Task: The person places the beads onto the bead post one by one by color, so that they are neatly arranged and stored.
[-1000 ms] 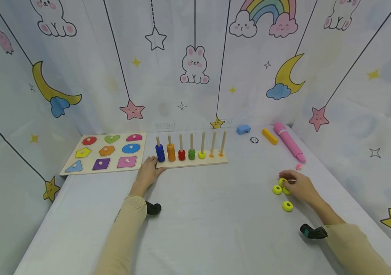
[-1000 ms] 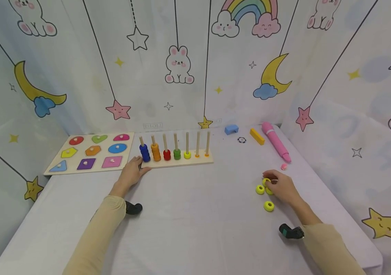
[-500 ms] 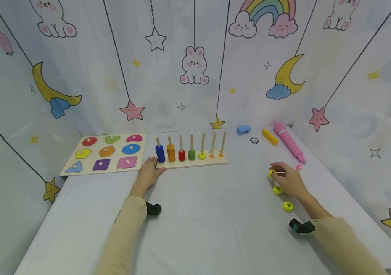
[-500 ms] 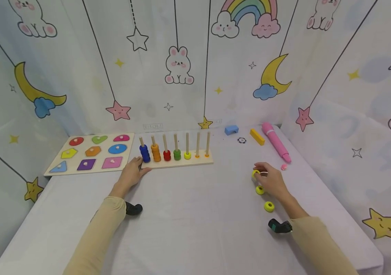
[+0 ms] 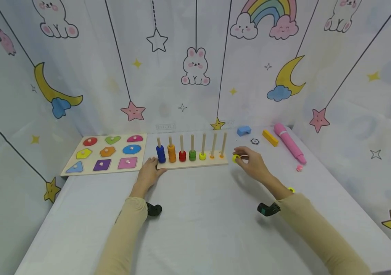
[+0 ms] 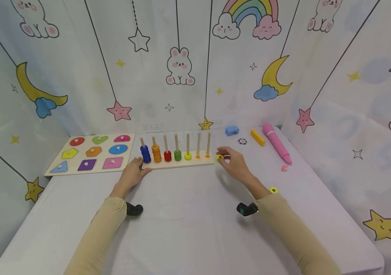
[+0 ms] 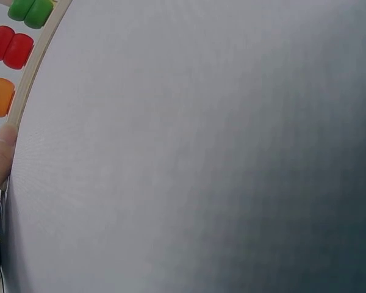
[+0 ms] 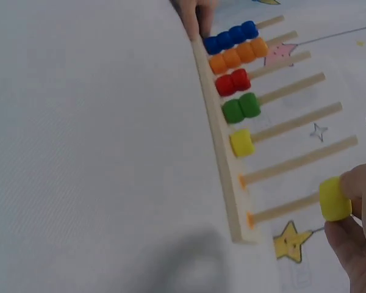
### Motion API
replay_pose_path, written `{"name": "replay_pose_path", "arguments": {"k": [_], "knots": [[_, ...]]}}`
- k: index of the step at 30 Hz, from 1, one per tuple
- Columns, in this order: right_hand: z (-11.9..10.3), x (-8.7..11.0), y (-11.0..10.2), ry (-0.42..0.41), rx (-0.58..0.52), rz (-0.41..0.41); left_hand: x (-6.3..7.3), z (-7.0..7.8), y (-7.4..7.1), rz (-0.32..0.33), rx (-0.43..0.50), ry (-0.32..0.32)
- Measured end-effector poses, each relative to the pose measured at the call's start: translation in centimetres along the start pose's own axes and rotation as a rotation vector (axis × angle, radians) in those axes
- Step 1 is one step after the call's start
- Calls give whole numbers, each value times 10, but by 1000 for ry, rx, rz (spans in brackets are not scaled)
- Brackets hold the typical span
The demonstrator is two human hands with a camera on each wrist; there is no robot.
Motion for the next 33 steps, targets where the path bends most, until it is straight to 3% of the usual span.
{"name": "replay_pose_path", "arguments": {"k": [7, 13, 20, 27, 33], "knots": [[-32, -34, 39, -83, -37, 15, 1, -2, 3, -6, -1, -6], [-50, -60, 59, -145, -59, 68, 1, -1, 3, -5, -6, -7], [-54, -80, 72, -159, -51, 103, 0, -2, 4, 6, 5, -2], [-53, -89, 84, -113, -15, 67, 0, -3, 4, 4, 8, -8], [-53, -94, 88, -129, 2, 50, 0, -2, 1, 16, -2, 8]]}}
Point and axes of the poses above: each hand's wrist, its own x-axis away from the middle knuckle, its own y-axis out of the palm, z = x × y, the point moved 4 cm from there along -x, towards the middle knuckle, and after that the axes turned 15 degrees about z, right-handed, at the moved point
